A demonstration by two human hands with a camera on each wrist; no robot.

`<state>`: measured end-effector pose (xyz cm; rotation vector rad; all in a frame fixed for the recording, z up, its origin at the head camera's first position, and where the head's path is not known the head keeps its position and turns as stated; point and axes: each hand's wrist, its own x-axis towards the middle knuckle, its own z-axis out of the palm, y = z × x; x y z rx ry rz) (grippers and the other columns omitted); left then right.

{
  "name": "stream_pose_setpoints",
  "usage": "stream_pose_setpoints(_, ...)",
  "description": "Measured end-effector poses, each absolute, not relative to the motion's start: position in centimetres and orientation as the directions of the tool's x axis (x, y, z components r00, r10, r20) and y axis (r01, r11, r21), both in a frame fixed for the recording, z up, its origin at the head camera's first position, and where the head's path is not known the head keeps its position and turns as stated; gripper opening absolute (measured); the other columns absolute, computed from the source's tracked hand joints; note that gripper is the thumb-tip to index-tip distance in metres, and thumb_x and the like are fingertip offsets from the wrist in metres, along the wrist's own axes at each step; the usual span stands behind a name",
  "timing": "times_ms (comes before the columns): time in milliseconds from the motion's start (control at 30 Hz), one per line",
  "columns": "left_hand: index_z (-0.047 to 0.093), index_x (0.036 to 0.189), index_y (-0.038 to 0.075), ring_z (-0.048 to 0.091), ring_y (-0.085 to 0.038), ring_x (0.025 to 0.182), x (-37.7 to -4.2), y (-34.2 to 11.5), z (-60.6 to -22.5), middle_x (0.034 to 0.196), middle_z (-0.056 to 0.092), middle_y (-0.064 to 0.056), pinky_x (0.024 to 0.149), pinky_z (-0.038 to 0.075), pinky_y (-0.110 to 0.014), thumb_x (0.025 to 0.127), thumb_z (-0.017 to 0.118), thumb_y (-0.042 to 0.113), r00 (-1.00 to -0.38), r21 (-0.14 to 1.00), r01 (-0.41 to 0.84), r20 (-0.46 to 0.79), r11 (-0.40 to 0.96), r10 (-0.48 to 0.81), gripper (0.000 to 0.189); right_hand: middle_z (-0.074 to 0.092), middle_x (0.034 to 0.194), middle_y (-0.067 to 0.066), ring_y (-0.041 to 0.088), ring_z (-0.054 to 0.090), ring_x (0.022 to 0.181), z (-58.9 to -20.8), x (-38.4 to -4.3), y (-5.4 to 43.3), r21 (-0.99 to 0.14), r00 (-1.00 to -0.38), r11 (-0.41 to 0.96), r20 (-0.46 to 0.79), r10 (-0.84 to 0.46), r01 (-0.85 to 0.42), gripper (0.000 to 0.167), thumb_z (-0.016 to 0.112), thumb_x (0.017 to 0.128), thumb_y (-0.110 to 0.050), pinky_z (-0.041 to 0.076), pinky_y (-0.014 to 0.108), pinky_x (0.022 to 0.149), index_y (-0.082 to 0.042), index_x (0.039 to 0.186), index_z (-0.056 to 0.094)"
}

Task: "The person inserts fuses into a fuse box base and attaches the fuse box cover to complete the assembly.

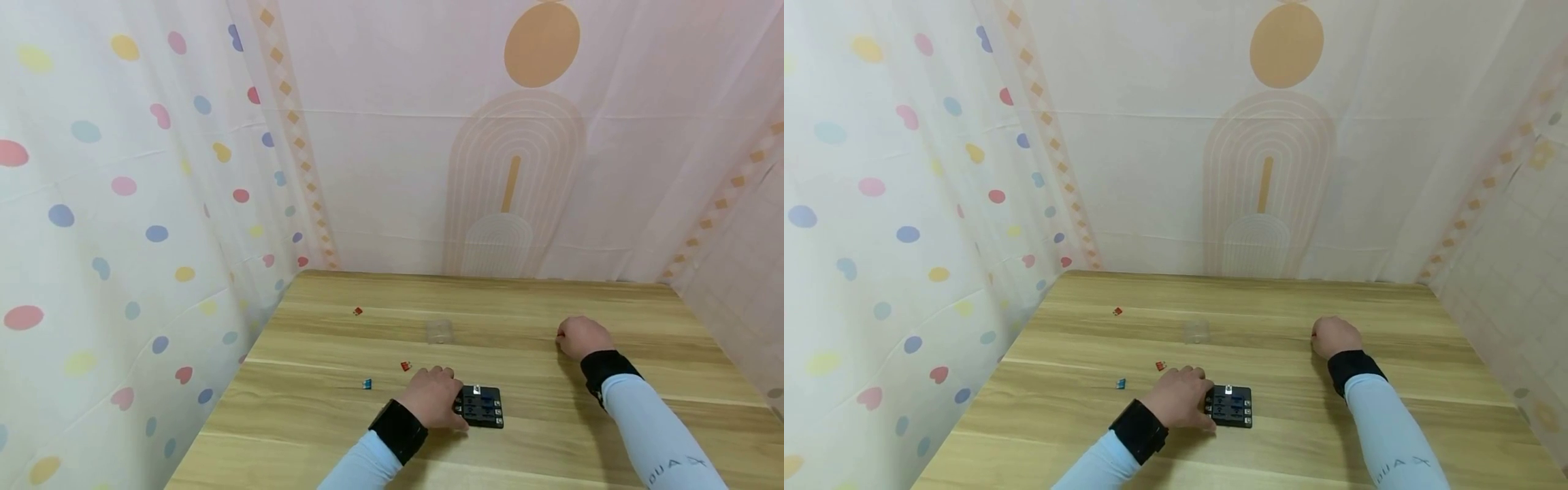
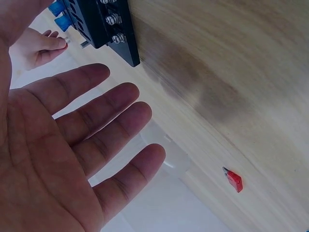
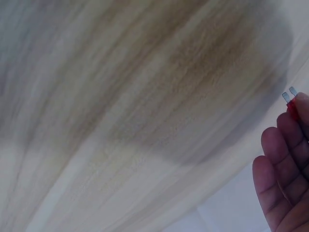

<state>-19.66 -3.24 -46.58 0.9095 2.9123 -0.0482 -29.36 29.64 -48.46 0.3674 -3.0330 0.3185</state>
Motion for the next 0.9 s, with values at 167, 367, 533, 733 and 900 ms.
stream_pose_setpoints(167,0.073,0.112,0.017,0.057,-0.015,0.091,-19.8,-3.2,-46.6,0.103,0.065,0.001,0.082,0.049,-0.035,0.069,0.084,0.059,-0.820,0.007,0.567,-0.097,0.824,0.564,0.061,0.072,0.086,0.011,0.025,0.065,0.075,-48.2,-29.1,29.1,-0.198,-0.966,0.946,0.097,-0.240,-0.255,0.010,0.067,0.087,-0.006,0.053,0.045,0.070,-0.003,0.087,0.076)
stream_pose_setpoints(367,0.073,0.110,0.017,0.057,-0.014,0.088,-20.1,-3.2,-46.7,0.099,0.065,0.002,0.079,0.049,-0.034,0.068,0.084,0.059,-0.816,-0.004,0.575,-0.076,0.818,0.573,0.060,0.069,0.079,0.005,0.017,0.055,0.066,-47.8,-28.4,27.8,-0.232,-0.964,0.936,0.090,-0.250,-0.264,0.008,0.068,0.087,-0.006,0.050,0.040,0.065,-0.005,0.083,0.075)
stream_pose_setpoints(533,0.073,0.109,0.017,0.057,-0.015,0.087,-20.1,-3.2,-46.9,0.098,0.064,0.002,0.078,0.049,-0.034,0.068,0.084,0.060,-0.816,-0.007,0.576,-0.076,0.818,0.573,0.061,0.072,0.087,0.010,0.023,0.064,0.075,-47.9,-28.0,27.3,-0.232,-0.964,0.937,0.099,-0.246,-0.263,0.006,0.071,0.086,-0.007,0.053,0.045,0.070,-0.004,0.087,0.077)
stream_pose_setpoints(733,0.073,0.110,0.016,0.059,-0.016,0.088,-20.2,-3.3,-47.0,0.098,0.065,0.001,0.078,0.050,-0.036,0.069,0.083,0.061,-0.813,-0.012,0.580,-0.074,0.814,0.578,0.062,0.072,0.089,0.012,0.029,0.067,0.082,-47.8,-27.4,27.0,-0.237,-0.957,0.929,0.124,-0.262,-0.285,0.007,0.072,0.086,-0.006,0.053,0.047,0.074,-0.003,0.089,0.077)
stream_pose_setpoints(900,0.072,0.111,0.016,0.059,-0.016,0.090,-20.2,-3.2,-46.9,0.101,0.065,0.000,0.079,0.050,-0.036,0.069,0.083,0.060,-0.817,0.002,0.573,-0.072,0.819,0.572,0.062,0.073,0.089,0.013,0.030,0.068,0.083,-47.9,-27.0,26.5,-0.253,-0.949,0.919,0.169,-0.265,-0.302,0.007,0.072,0.086,-0.006,0.054,0.046,0.074,-0.003,0.088,0.077)
